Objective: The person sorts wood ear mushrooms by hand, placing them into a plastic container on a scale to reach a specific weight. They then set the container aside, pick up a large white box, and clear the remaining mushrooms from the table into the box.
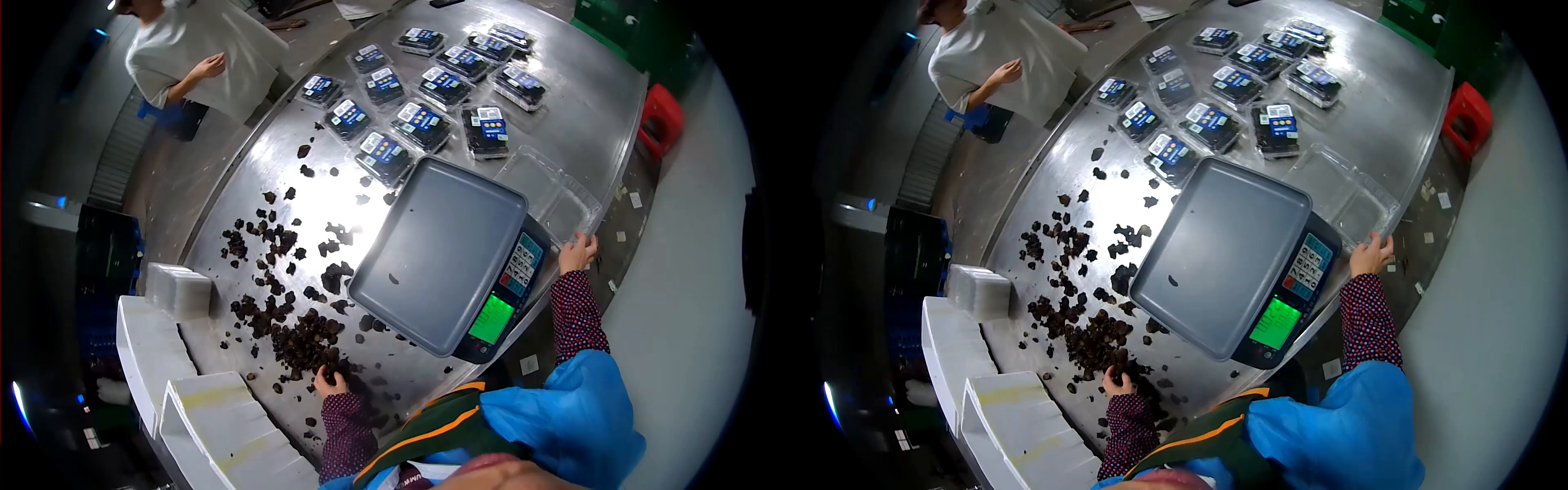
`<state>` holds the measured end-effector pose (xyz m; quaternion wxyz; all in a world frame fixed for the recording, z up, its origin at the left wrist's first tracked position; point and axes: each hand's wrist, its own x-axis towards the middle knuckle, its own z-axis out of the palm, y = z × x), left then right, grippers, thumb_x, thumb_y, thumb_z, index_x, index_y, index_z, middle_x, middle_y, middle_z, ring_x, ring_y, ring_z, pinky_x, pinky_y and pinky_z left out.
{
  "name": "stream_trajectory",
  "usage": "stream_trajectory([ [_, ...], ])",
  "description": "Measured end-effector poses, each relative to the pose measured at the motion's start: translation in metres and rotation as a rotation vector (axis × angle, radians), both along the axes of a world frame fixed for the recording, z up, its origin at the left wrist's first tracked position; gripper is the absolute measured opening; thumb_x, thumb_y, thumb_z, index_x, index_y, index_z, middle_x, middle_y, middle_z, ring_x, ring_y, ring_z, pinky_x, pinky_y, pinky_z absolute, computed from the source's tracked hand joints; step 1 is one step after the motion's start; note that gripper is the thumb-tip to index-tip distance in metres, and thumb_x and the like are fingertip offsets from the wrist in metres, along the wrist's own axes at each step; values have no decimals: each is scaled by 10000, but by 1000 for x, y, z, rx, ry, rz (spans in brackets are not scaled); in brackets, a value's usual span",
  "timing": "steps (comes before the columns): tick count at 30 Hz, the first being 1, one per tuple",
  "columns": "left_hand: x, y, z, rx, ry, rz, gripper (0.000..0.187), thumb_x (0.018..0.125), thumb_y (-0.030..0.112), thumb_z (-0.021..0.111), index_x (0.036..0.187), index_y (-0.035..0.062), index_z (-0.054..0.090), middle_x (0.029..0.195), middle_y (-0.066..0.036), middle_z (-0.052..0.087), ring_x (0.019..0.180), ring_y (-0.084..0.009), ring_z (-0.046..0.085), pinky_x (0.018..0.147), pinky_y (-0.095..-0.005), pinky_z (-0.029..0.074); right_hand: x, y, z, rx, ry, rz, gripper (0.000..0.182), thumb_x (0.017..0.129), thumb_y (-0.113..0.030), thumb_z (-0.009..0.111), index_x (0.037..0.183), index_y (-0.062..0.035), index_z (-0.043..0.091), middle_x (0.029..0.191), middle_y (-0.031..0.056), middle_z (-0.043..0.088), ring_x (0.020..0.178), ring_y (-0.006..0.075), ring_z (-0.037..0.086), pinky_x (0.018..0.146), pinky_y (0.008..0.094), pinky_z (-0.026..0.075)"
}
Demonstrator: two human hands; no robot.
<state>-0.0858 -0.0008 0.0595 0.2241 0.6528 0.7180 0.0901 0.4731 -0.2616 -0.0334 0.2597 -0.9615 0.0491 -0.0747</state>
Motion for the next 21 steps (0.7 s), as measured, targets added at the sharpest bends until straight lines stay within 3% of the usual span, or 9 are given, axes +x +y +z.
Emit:
stream_trajectory([
  [4, -10, 2, -12, 22, 28, 44, 508, 815, 300, 625, 1248, 97, 452, 1233, -162, 412, 1091, -310, 472, 901, -409, 434, -5, 8, 9, -3, -24, -47, 339, 787, -89, 515, 1121, -145, 534, 1372, 182, 242, 1242, 380, 274, 1018, 457, 252],
  [7, 3, -4, -10, 13, 246, 8, 633, 766, 390, 675, 1293, 149, 420, 1280, -168, 386, 1143, -331, 436, 914, -437, 425, -7, 8, 4, 40, -141, -40, 352, 786, -92, 523, 1134, -141, 528, 1343, 180, 293, 1221, 362, 311, 1013, 447, 262],
  [8, 7, -4, -5, -78, 271, 36, 733, 706, 418, 731, 1319, 194, 395, 1323, -169, 352, 1175, -345, 408, 925, -459, 417, -5, 6, 1, 59, -199, -28, 356, 785, -93, 526, 1138, -138, 527, 1331, 179, 313, 1210, 356, 326, 1010, 444, 267],
  [12, -9, 1, -23, -61, 162, 82, 716, 692, 355, 758, 1300, 186, 420, 1336, -169, 324, 1136, -334, 442, 910, -445, 436, -4, 6, 2, 67, -253, -45, 395, 778, -118, 544, 1172, -111, 515, 1268, 182, 380, 1164, 349, 371, 992, 433, 290],
  [15, -8, 1, -8, -145, 48, 84, 549, 761, 311, 697, 1229, 127, 477, 1276, -170, 359, 1003, -285, 530, 820, -393, 495, 4, -5, -18, 53, -253, -33, 406, 769, -127, 558, 1173, -113, 514, 1268, 177, 384, 1163, 348, 375, 991, 426, 294],
  [17, -22, 2, -27, -67, -87, 150, 410, 803, 258, 645, 1161, 98, 524, 1250, -164, 372, 952, -262, 548, 788, -361, 502, 5, -4, -20, 46, -229, -60, 417, 760, -120, 561, 1174, -112, 512, 1265, 169, 391, 1159, 344, 381, 988, 426, 300],
  [21, -30, 0, -24, -19, -86, 131, 351, 825, 198, 602, 1145, 66, 543, 1203, -151, 430, 950, -259, 566, 793, -352, 495, -2, 8, 3, 41, -171, -104, 431, 748, -103, 558, 1176, -110, 509, 1260, 159, 403, 1155, 339, 390, 983, 428, 309],
])
